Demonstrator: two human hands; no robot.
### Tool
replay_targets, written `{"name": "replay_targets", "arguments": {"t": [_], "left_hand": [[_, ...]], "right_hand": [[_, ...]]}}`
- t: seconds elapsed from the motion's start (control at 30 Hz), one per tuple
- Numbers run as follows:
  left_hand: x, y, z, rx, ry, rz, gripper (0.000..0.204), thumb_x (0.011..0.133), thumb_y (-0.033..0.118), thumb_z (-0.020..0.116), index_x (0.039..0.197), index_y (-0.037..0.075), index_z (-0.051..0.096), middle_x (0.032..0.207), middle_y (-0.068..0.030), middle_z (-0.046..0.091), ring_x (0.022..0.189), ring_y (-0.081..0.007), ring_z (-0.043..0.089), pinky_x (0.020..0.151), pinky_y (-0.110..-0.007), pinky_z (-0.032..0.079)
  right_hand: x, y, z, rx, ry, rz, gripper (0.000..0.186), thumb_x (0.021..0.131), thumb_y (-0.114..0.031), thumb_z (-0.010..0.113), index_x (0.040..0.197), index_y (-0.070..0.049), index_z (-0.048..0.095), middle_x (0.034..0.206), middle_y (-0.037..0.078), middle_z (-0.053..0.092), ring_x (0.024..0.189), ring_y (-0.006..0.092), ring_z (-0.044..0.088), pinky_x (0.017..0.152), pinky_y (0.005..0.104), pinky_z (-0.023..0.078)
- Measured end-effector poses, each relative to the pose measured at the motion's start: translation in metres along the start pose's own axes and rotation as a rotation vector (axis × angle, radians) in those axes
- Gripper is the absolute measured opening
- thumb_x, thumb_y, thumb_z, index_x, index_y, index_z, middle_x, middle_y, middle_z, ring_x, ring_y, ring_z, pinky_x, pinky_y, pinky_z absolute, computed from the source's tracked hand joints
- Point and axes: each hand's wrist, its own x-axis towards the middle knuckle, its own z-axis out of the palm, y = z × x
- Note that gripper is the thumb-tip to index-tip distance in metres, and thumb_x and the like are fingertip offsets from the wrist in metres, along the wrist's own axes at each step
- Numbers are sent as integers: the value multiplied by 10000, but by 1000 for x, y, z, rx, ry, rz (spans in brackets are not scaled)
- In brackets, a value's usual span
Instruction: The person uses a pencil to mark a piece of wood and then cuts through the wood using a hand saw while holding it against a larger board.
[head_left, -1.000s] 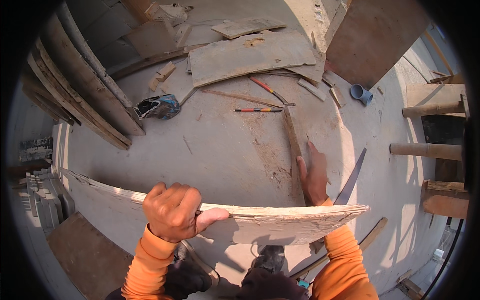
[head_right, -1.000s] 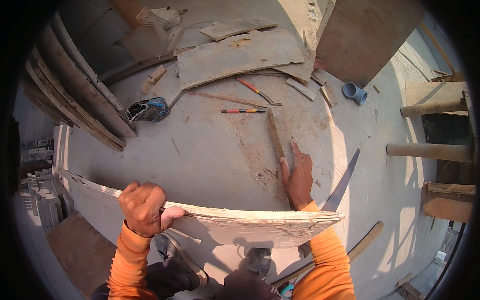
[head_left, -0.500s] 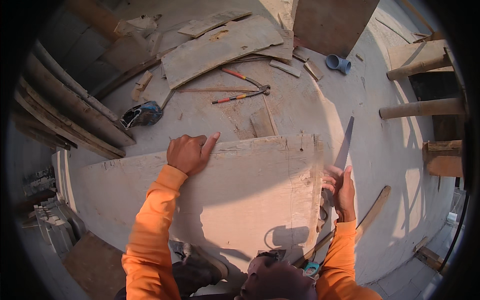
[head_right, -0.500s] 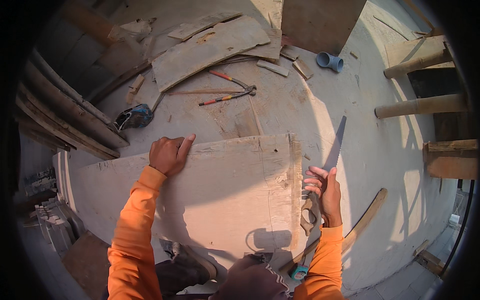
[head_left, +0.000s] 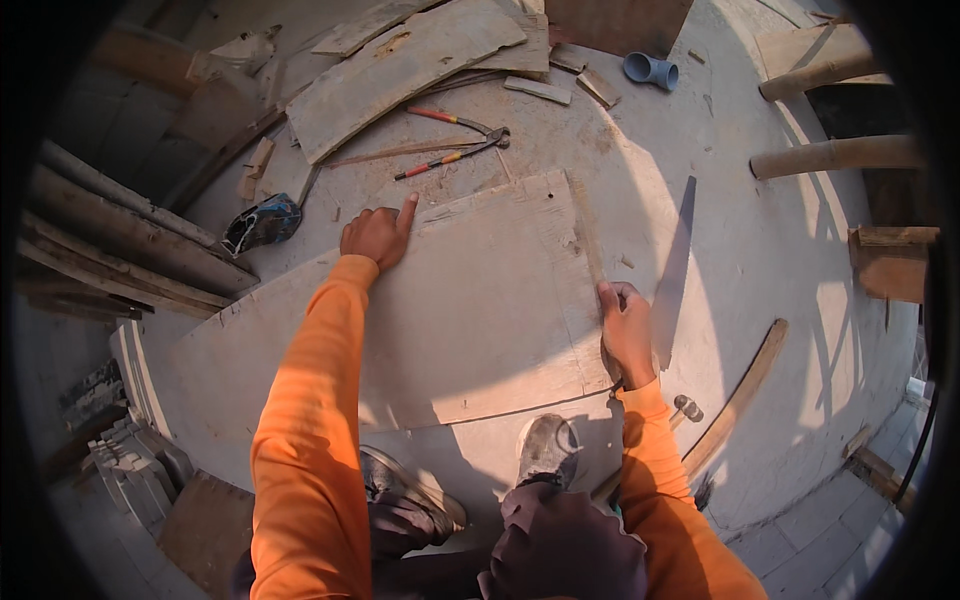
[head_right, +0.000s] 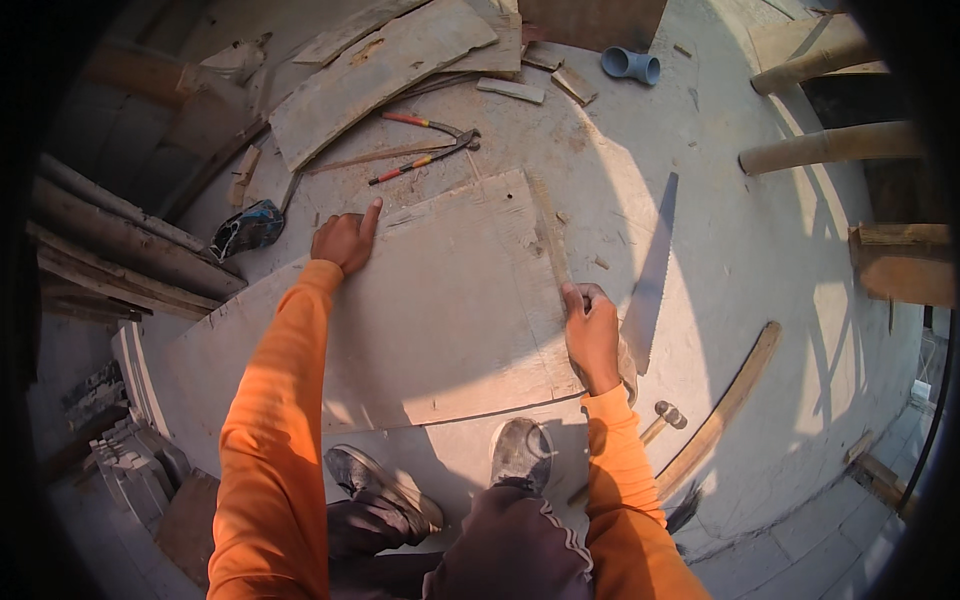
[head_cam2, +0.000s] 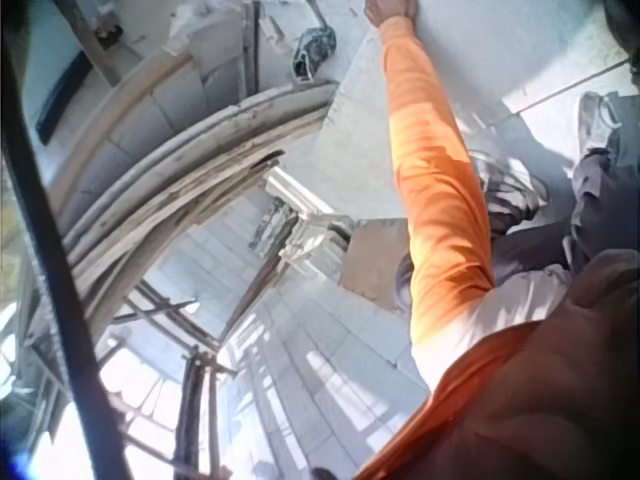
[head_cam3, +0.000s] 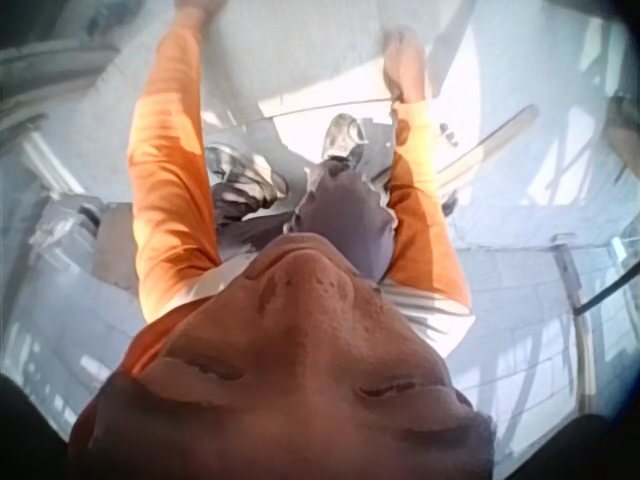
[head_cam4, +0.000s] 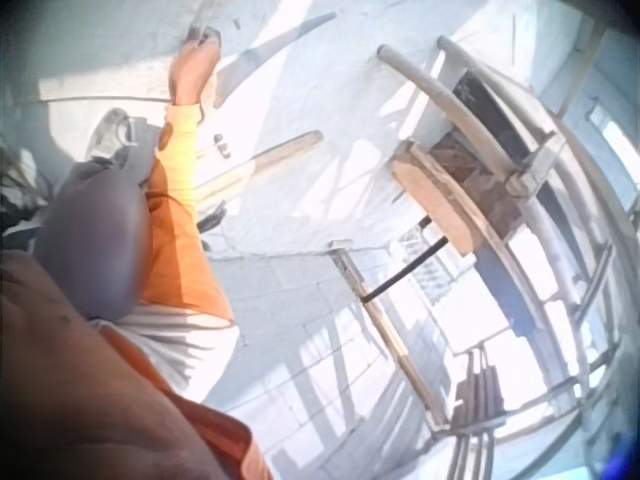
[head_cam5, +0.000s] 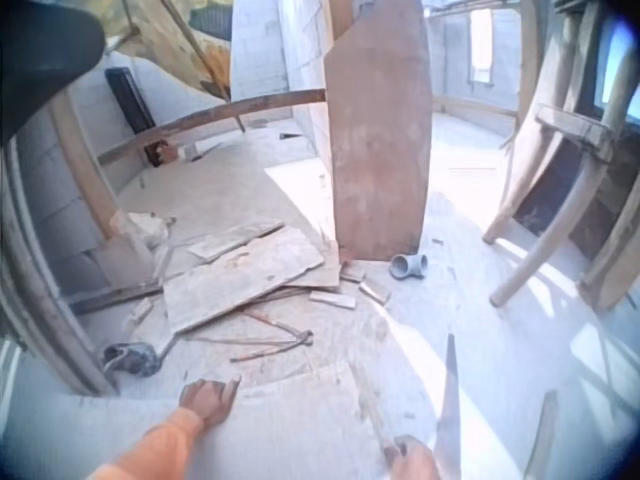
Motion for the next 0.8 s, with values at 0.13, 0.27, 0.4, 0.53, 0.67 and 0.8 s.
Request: {"name": "replay_targets", "arguments": {"t": [0.13, 0.27, 0.4, 0.53, 0.67, 0.8], "left_hand": [[-2, 5, 2, 18, -28, -2, 866, 1056, 663, 269, 937, -22, 786, 1043, -308, 722, 1052, -446, 675, 1005, -513, 482], [-7, 14, -11, -44, -66, 5, 879, 1061, 656, 264, 900, -46, 768, 1006, -356, 701, 1006, -478, 676, 985, -537, 483], [-11, 25, -12, -57, -63, -15, 921, 1065, 668, 216, 904, -55, 764, 992, -356, 703, 992, -493, 678, 1008, -538, 481], [7, 1, -14, -87, -60, -25, 944, 1062, 681, 187, 962, -63, 760, 1080, -352, 697, 1082, -484, 662, 1038, -535, 473], [21, -18, 4, -112, -112, -113, 940, 1053, 703, 201, 1018, -56, 755, 1170, -330, 688, 1184, -458, 624, 1061, -523, 462], [17, -15, 25, -141, 129, 4, 697, 1096, 558, 359, 1134, -32, 728, 1167, -257, 660, 1156, -444, 605, 1019, -495, 480]], "right_hand": [[-5, 20, 17, 240, 225, 52, 342, 986, -280, 727, 942, 59, 720, 719, 31, 637, 657, 116, 504, 619, 291, 424], [5, 2, 10, 161, 287, 58, 320, 961, -253, 764, 905, 60, 725, 689, -4, 605, 641, 86, 477, 599, 268, 399], [33, -4, -6, 324, 309, 29, 324, 954, -245, 768, 847, 58, 724, 641, -13, 573, 596, 77, 439, 560, 269, 362], [48, -4, 9, 267, 214, 33, 343, 955, -256, 767, 826, 56, 708, 647, -14, 563, 612, 69, 428, 556, 273, 346], [58, -21, 32, 226, 197, -87, 348, 961, -249, 747, 771, 32, 668, 596, -12, 495, 604, 90, 419, 560, 292, 340], [60, -3, 23, -54, 128, -180, 270, 966, -236, 733, 971, 34, 729, 813, 117, 643, 704, 181, 561, 662, 328, 447]]}}
